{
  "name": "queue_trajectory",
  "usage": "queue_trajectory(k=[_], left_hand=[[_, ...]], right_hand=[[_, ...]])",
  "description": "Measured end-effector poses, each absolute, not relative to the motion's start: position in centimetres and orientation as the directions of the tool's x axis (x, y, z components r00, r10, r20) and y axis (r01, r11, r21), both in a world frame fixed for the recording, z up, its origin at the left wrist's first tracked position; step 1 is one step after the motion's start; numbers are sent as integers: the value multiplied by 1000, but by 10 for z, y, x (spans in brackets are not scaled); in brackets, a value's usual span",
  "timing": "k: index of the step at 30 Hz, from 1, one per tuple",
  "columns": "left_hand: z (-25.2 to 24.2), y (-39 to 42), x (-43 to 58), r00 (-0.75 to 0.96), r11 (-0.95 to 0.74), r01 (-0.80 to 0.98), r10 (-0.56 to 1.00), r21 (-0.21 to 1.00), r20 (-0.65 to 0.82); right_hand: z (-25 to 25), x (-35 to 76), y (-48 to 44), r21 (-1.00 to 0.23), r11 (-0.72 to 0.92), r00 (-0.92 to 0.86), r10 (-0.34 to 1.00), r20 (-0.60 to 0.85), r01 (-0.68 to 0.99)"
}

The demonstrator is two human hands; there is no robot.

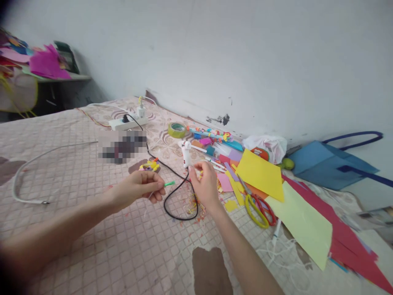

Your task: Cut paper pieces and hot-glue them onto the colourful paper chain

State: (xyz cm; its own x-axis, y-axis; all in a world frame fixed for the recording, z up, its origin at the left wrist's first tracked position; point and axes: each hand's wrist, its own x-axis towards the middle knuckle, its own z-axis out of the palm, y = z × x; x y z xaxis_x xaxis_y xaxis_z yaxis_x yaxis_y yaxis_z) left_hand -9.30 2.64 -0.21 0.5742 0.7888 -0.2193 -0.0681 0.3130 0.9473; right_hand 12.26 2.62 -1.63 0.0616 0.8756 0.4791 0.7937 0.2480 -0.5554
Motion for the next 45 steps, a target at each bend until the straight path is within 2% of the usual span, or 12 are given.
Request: queue_trajectory(k=[1,4,11,14,18,20,22,28,37,45], left_hand=[[-1,29,-95,546,294,-79,812,953,-205],[1,34,-100,469,238,-88,867,967,-171],[4,37,-105,390,159,-55,912,986,-125],[2,37,-106,364,92,-56,929,994,-66],[1,35,-106,339,3,-24,941,1000,6],[2,34,-105,327,-37,-2,944,999,36],[2,33,-104,312,-64,18,948,998,56],[3,31,-101,313,-96,52,947,994,75],[6,30,-100,295,-81,66,954,995,58],[3,31,-101,316,-105,86,946,991,73]], right_hand=[[-17,124,41,-457,201,34,890,455,867],[-22,120,84,-399,149,27,915,402,905],[-28,96,134,-465,71,102,936,336,883],[-15,96,113,-514,103,116,919,376,852],[6,101,42,-582,180,87,912,401,793],[13,102,3,-700,234,47,933,357,675],[16,101,-28,-739,260,15,939,344,622],[6,98,-59,-626,342,-95,914,394,701],[-4,102,-58,-594,300,-135,942,306,747],[-2,98,-59,-585,317,-164,940,300,747]])
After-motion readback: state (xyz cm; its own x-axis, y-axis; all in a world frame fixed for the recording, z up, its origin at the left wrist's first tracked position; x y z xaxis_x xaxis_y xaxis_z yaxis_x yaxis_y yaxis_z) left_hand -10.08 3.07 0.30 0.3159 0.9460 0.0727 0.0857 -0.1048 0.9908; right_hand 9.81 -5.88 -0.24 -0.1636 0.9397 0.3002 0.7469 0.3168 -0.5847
